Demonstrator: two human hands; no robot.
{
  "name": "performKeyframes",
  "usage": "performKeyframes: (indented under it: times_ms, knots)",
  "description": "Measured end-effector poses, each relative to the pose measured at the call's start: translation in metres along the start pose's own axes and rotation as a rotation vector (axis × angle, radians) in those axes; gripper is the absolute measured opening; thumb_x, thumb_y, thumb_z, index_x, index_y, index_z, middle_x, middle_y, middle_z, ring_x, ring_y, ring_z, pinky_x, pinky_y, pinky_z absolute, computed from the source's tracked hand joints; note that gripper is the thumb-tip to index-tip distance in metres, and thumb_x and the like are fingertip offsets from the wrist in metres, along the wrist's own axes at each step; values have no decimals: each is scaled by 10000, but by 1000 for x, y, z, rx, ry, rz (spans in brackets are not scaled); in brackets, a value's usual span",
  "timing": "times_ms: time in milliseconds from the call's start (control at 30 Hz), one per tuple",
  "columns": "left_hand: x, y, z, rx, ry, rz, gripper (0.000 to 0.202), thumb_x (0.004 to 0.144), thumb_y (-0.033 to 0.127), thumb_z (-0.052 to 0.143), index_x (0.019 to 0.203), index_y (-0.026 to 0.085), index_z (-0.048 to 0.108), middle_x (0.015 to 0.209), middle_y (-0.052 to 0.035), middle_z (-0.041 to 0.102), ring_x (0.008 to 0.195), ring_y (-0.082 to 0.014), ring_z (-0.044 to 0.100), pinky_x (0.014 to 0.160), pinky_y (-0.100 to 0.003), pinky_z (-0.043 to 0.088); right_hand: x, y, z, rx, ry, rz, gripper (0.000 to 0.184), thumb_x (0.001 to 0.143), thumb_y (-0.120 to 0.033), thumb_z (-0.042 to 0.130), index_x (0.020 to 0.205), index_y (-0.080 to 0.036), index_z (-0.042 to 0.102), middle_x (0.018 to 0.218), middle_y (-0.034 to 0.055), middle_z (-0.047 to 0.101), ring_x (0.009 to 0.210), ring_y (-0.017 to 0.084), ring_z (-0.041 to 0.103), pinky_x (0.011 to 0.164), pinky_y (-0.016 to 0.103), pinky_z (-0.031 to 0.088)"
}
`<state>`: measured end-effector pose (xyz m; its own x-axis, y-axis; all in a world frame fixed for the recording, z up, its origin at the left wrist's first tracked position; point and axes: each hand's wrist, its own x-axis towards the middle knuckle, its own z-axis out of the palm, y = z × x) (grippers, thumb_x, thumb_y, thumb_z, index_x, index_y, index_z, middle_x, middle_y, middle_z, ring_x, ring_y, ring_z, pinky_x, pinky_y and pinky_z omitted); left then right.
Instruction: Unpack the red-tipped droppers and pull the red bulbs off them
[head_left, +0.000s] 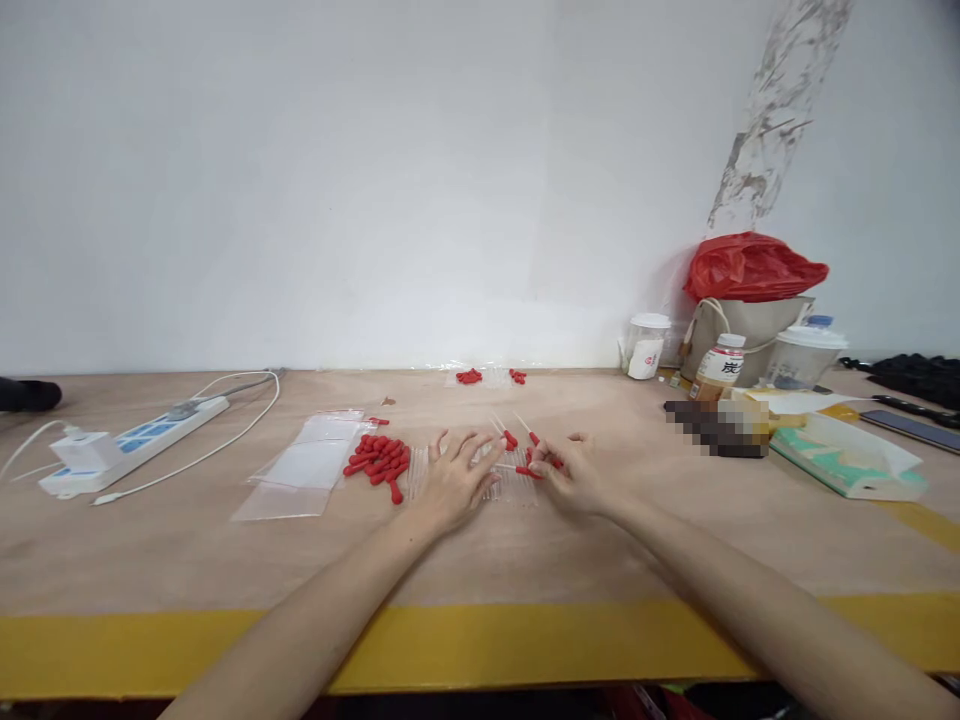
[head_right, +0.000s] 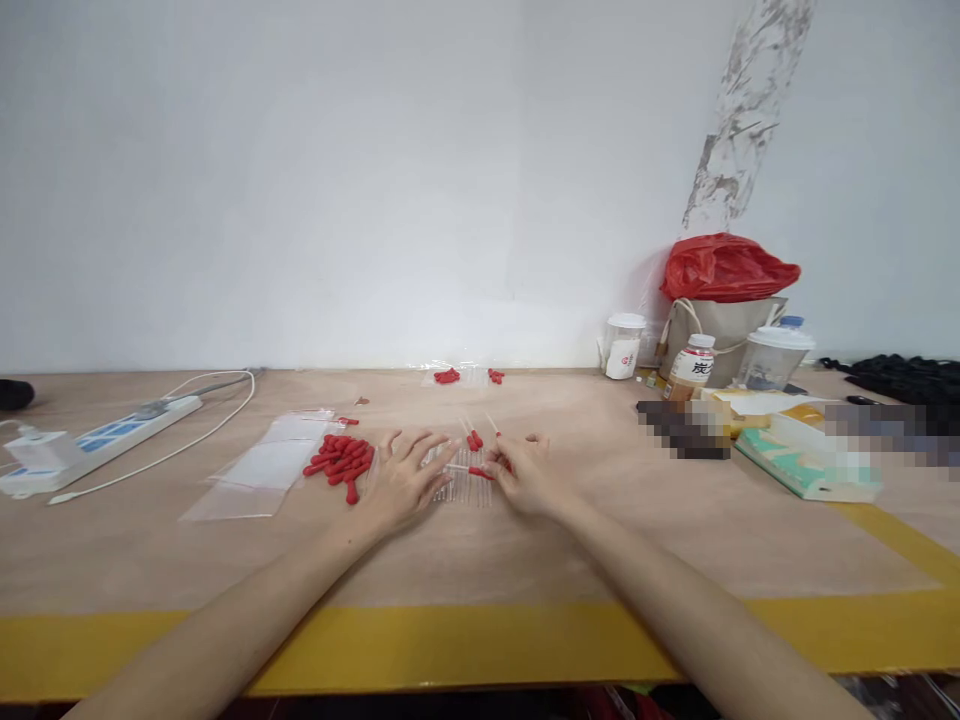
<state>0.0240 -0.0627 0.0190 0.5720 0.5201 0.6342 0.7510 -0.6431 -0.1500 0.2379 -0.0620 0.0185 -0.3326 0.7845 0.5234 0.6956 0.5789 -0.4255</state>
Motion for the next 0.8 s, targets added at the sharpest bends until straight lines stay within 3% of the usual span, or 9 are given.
performKeyframes:
  times_ms: [100, 200, 333, 533, 700, 800]
  knots:
    - [-1, 7, 4, 34, -28, 98, 252, 859, 192, 398, 1026, 293, 557, 926, -28, 621, 945, -197, 498, 938, -488, 177, -15, -1, 9, 1, 86, -86, 125, 805, -317, 476, 774, -203, 517, 748, 15, 621, 750, 157, 534, 853, 381, 234]
    - [-4, 11, 9, 60, -27, 127, 240, 858, 154, 377, 871, 246, 598, 735, -10, 613, 800, -163, 514, 911, -449, 222, -21, -4, 15, -22, 122, -111, 204, 772, -350, 537, 921, -211, 529, 801, 23, 621, 811, 174, 527, 843, 377, 234]
    - [-5, 13, 11, 77, 25, 155, 212, 854, 189, 398, 804, 227, 601, 675, -3, 592, 745, -153, 496, 906, -435, 229, -22, -7, 18, -159, 177, -198, 174, 775, -378, 544, 847, -234, 611, 777, 18, 613, 803, 167, 506, 860, 387, 200]
    - [-7, 13, 9, 86, 8, 170, 216, 840, 161, 404, 775, 233, 597, 636, 7, 578, 727, -150, 488, 898, -434, 226, -24, -3, 20, -279, 214, -324, 214, 796, -381, 519, 711, -229, 643, 604, -6, 555, 691, 132, 461, 855, 376, 194]
    - [-9, 11, 7, 63, 35, 190, 191, 836, 181, 422, 777, 225, 598, 631, 9, 585, 725, -148, 499, 883, -437, 238, -28, -1, 15, -275, 183, -344, 226, 808, -338, 506, 661, -213, 623, 600, -9, 547, 706, 128, 453, 862, 385, 180]
    - [-14, 0, 6, 35, 80, 133, 183, 831, 204, 441, 754, 209, 607, 636, 4, 591, 715, -151, 506, 850, -409, 287, -28, 6, 7, -204, 195, -278, 192, 812, -290, 500, 692, -226, 635, 620, -11, 557, 712, 129, 474, 863, 400, 194]
